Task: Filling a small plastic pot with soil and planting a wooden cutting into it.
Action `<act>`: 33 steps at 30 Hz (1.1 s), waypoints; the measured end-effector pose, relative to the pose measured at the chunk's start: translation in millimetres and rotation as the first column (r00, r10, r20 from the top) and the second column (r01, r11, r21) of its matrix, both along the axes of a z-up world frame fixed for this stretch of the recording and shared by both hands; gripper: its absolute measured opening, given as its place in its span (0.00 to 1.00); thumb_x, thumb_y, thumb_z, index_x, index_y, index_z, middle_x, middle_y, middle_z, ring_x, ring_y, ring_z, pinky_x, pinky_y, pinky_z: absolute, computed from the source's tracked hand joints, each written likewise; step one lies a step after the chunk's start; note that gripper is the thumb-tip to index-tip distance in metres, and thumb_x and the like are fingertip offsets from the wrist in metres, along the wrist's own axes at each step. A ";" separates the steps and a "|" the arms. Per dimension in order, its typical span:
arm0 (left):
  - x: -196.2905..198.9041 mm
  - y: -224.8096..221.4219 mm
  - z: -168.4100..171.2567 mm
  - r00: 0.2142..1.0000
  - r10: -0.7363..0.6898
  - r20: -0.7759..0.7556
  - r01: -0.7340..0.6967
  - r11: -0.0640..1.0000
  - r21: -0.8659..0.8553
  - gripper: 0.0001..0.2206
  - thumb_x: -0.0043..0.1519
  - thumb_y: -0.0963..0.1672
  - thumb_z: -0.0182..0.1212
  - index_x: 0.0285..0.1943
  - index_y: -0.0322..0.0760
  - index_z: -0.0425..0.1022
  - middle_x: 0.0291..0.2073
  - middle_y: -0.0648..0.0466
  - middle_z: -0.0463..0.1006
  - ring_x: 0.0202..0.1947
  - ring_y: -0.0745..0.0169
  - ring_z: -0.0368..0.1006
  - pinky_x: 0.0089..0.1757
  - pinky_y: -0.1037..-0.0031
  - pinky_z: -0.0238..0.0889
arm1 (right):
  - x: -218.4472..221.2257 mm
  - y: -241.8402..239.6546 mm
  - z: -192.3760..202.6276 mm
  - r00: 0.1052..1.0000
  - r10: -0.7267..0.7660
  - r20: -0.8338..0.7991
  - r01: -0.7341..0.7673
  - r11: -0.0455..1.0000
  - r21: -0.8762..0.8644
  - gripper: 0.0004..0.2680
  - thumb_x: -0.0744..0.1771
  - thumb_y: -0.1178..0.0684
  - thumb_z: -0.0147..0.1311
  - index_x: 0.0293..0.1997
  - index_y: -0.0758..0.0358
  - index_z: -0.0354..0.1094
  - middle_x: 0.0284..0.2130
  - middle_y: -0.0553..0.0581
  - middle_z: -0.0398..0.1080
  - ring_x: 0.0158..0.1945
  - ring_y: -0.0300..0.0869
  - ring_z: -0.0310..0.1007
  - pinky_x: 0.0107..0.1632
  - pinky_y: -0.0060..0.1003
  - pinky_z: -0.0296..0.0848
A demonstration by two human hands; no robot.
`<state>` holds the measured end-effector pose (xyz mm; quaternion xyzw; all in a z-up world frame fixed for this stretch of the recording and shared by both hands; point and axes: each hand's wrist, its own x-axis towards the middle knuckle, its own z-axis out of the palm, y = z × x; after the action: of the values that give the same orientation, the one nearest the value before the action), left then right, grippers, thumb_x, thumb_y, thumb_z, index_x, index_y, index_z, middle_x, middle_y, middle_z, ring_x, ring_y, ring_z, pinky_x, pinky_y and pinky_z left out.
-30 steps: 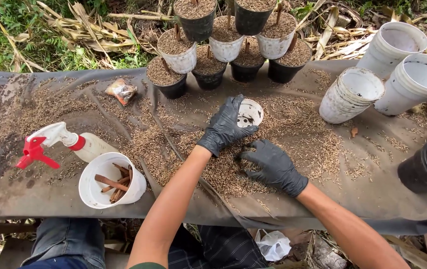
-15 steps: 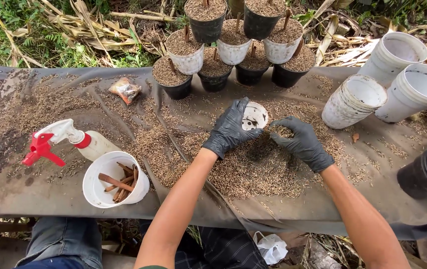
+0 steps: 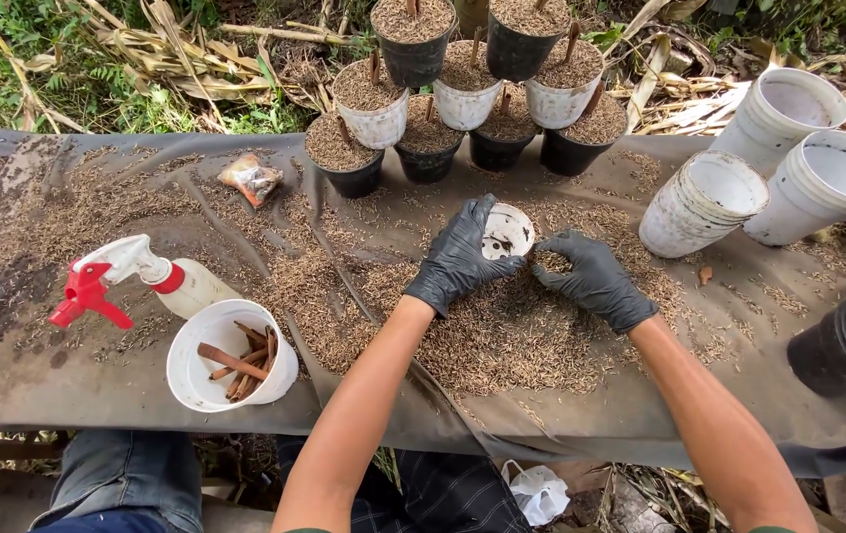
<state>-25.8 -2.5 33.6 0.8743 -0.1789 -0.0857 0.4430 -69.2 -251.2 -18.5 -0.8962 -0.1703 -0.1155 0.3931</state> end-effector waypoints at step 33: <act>-8.7 8.4 -10.4 0.998 -0.008 0.057 0.028 0.938 -0.345 0.60 0.44 0.45 0.80 0.81 0.41 0.33 0.65 0.27 0.63 0.63 0.20 0.65 0.61 0.43 0.64 | 43.0 103.3 47.3 0.968 0.007 0.252 -0.092 0.942 0.324 0.09 0.64 0.60 0.68 0.47 0.63 0.77 0.42 0.65 0.76 0.50 0.63 0.76 0.52 0.58 0.74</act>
<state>-34.5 5.8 23.2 0.7832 -0.2111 -0.0332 0.5839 -26.2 -147.9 28.7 -0.7909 -0.2187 -0.2435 0.5172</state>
